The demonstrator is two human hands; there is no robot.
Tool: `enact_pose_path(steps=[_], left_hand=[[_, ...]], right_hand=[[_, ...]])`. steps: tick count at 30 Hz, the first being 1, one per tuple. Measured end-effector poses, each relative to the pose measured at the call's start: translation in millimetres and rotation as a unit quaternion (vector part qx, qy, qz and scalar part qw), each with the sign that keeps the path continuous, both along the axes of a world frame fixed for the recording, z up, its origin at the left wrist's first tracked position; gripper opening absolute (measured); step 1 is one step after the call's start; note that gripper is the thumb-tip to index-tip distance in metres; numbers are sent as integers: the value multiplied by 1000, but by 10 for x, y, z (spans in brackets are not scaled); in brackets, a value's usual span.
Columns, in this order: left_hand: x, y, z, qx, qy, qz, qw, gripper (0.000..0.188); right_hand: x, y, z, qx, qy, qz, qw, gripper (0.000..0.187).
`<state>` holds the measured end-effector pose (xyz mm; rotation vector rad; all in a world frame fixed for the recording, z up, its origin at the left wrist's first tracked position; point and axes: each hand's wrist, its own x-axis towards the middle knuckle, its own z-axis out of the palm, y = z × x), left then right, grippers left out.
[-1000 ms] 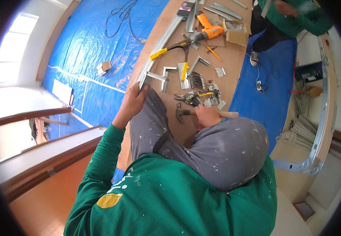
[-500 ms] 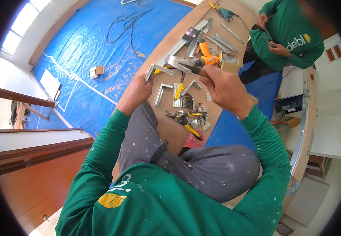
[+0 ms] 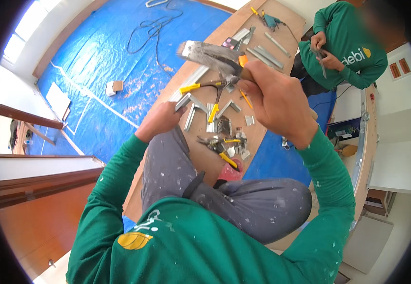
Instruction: The person sits on the floor and assembles small metal frame components. They use a hammer to tap pieces together and a utility knife to trim or adjust parts. The person repeatedly picks up, aligns, and secures metal pieces into rectangular frames.
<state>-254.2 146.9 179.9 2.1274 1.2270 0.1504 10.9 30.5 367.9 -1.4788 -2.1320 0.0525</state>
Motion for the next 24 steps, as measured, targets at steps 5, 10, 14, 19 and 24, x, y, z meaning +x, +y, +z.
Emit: enact_pose_path(steps=[5,10,14,19,24], left_hand=[[51,71,190,-11,-18,-31,999,50],[-26,195,131,2,38,-65,997,47],[-139,92,107,-5,-21,-51,998,47],[-136,59,484,-191,-56,-7,980,53],[-353,-39,403,-253,-16,-8,967,46]], right_hand=[[13,7,-444,-47,-15,46,998,15],[140,-23,-533,-79,-12,-63,995,19],[-147,-122,90,34,69,-1,997,23],[-25,-102,121,-38,77,-29,996,23],[-123,-33,-13,-73,85,-1,994,22]])
